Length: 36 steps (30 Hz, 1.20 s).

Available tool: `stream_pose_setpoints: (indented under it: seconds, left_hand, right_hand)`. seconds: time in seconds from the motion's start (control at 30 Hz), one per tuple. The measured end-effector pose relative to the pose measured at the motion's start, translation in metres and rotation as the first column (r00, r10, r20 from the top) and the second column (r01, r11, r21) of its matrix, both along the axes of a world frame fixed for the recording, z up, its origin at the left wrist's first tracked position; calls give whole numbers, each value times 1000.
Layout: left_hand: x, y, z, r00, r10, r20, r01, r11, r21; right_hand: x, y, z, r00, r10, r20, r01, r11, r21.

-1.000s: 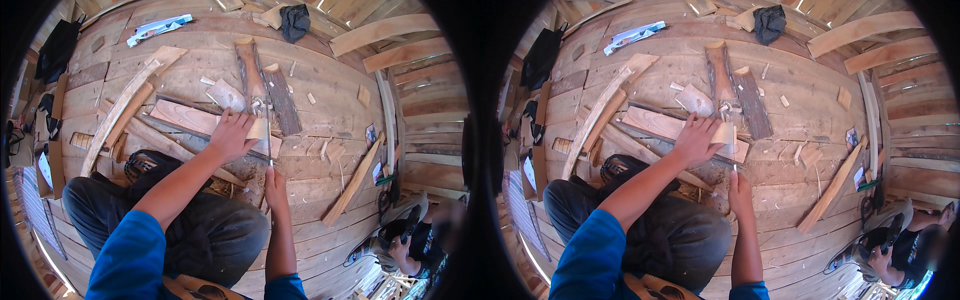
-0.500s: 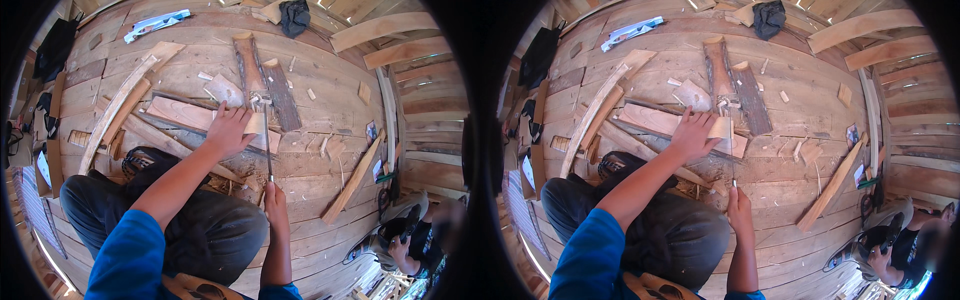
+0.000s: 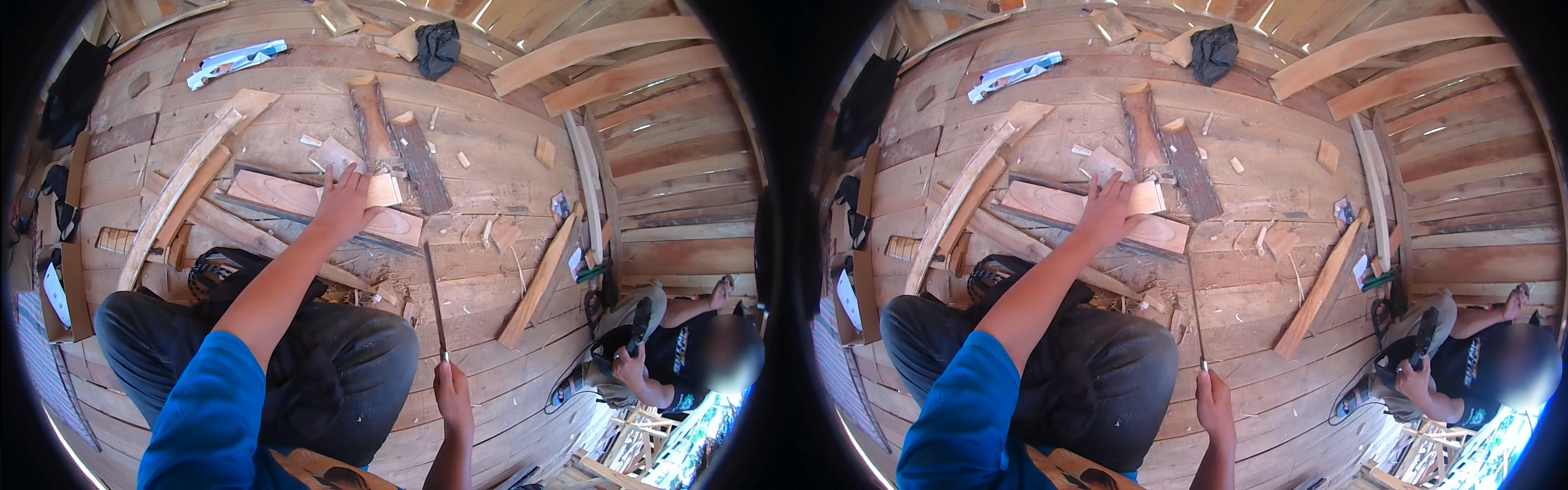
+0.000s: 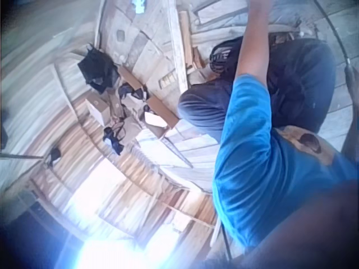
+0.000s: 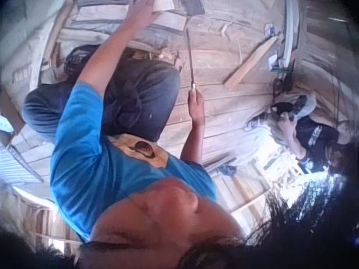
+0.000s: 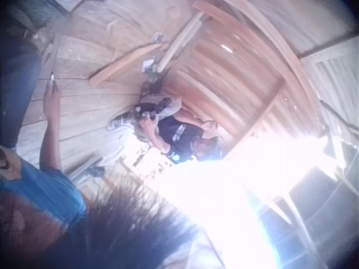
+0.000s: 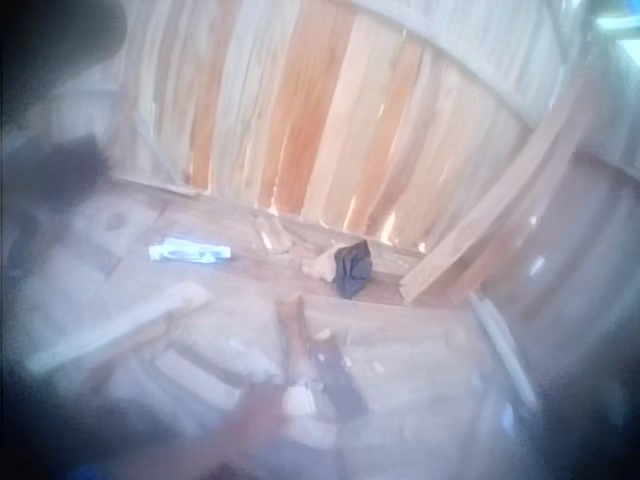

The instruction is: The person saws a small piece of wood by hand while sitting on a wooden floor.

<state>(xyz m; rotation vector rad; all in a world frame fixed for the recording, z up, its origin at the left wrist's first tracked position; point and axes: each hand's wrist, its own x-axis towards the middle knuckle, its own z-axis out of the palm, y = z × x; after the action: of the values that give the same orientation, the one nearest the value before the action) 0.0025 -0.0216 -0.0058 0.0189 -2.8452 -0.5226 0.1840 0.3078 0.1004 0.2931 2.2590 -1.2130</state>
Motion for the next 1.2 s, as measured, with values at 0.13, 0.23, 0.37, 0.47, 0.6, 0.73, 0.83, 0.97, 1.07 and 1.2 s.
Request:
stream_pose_setpoints:
  seconds: [0.13, 0.23, 0.37, 0.47, 0.6, 0.73, 0.83, 0.97, 1.07, 1.2]
  left_hand:
    - [19, -19, 80, 999, -31, -33, 38, 973, 228]
    - [47, -45, 129, 960, -62, -274, 134, 959, 251]
    - [104, -89, 197, 950, -69, -304, 135, 970, 201]
    - [147, -118, 232, 881, -85, -466, 159, 980, 122]
    - [184, -134, 239, 873, -113, -474, 275, 918, 287]
    - [192, -137, 230, 843, -106, -528, 290, 915, 279]
    - [190, -141, 222, 834, -125, -537, 272, 941, 203]
    - [183, -139, 200, 834, -138, -534, 316, 913, 258]
    - [183, -132, 194, 878, -109, -467, 227, 952, 204]
    - [181, -123, 187, 900, 9, -436, 42, 994, 106]
  right_hand:
    - [41, -18, 38, 986, -166, -4, 162, 967, -197]
    - [53, -49, 39, 983, -163, -85, 129, 941, -313]
    - [52, -91, 31, 902, -40, -429, -1, 995, -96]
    - [49, -110, 37, 834, -39, -551, 59, 998, 19]
    - [51, -120, 36, 819, -39, -572, 109, 990, 89]
    - [54, -126, 34, 793, 4, -610, 167, 960, 224]
    - [54, -133, 35, 769, -4, -639, 199, 952, 233]
    - [53, -130, 25, 735, 7, -678, 216, 945, 244]
    - [53, -133, 29, 743, 31, -669, 210, 938, 277]
    - [51, -135, 29, 726, 44, -686, 200, 941, 272]
